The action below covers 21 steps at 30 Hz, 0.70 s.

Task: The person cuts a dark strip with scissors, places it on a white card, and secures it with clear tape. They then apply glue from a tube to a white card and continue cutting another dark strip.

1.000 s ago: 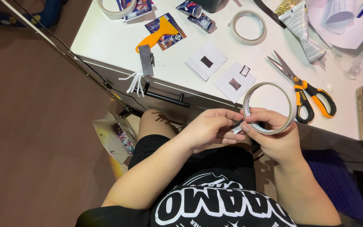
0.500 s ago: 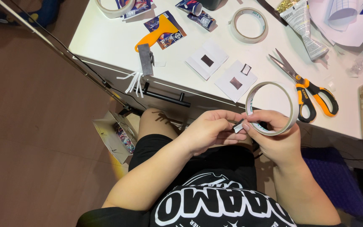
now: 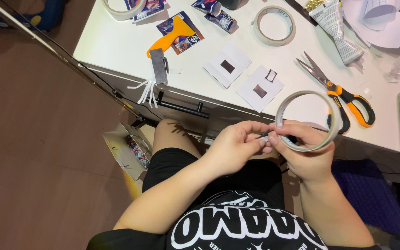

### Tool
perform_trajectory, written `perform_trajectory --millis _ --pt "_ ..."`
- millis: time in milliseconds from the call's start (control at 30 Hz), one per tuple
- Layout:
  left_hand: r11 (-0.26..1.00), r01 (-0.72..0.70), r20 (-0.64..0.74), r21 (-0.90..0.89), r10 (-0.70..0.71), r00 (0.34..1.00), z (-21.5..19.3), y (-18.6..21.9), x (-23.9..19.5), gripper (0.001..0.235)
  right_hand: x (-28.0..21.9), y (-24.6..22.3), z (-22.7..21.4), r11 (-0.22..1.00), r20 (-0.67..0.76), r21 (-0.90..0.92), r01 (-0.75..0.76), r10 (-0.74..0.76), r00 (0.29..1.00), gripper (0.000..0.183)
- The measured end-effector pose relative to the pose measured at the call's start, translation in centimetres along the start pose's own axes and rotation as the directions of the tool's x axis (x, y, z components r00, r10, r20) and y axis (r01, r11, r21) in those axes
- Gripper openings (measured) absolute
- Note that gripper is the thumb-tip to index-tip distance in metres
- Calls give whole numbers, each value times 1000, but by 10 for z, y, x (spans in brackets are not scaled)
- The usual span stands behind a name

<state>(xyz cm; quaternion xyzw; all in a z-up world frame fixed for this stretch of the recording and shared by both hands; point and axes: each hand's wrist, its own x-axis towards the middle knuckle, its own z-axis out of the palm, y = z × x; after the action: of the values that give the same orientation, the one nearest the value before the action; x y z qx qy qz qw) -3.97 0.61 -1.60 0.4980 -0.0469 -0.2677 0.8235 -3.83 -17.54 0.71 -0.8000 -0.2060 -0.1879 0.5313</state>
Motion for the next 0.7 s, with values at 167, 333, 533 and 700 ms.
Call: perform_trajectory --millis 167,333,533,700 --pt "984 -61 -55 170 71 996 9 20 -11 38 -4 7 6 976 -159 -47 213 -218 963 19" --pt "957 -101 -64 273 123 990 16 20 -10 31 -5 15 5 927 -225 -146 346 -371 901 19" --pt "975 -139 -51 175 149 987 17 21 -12 28 -16 31 5 970 -278 -32 242 -241 930 23" --pt "970 -114 -69 213 131 989 13 15 -8 28 -21 23 14 954 -204 269 -130 188 961 14"
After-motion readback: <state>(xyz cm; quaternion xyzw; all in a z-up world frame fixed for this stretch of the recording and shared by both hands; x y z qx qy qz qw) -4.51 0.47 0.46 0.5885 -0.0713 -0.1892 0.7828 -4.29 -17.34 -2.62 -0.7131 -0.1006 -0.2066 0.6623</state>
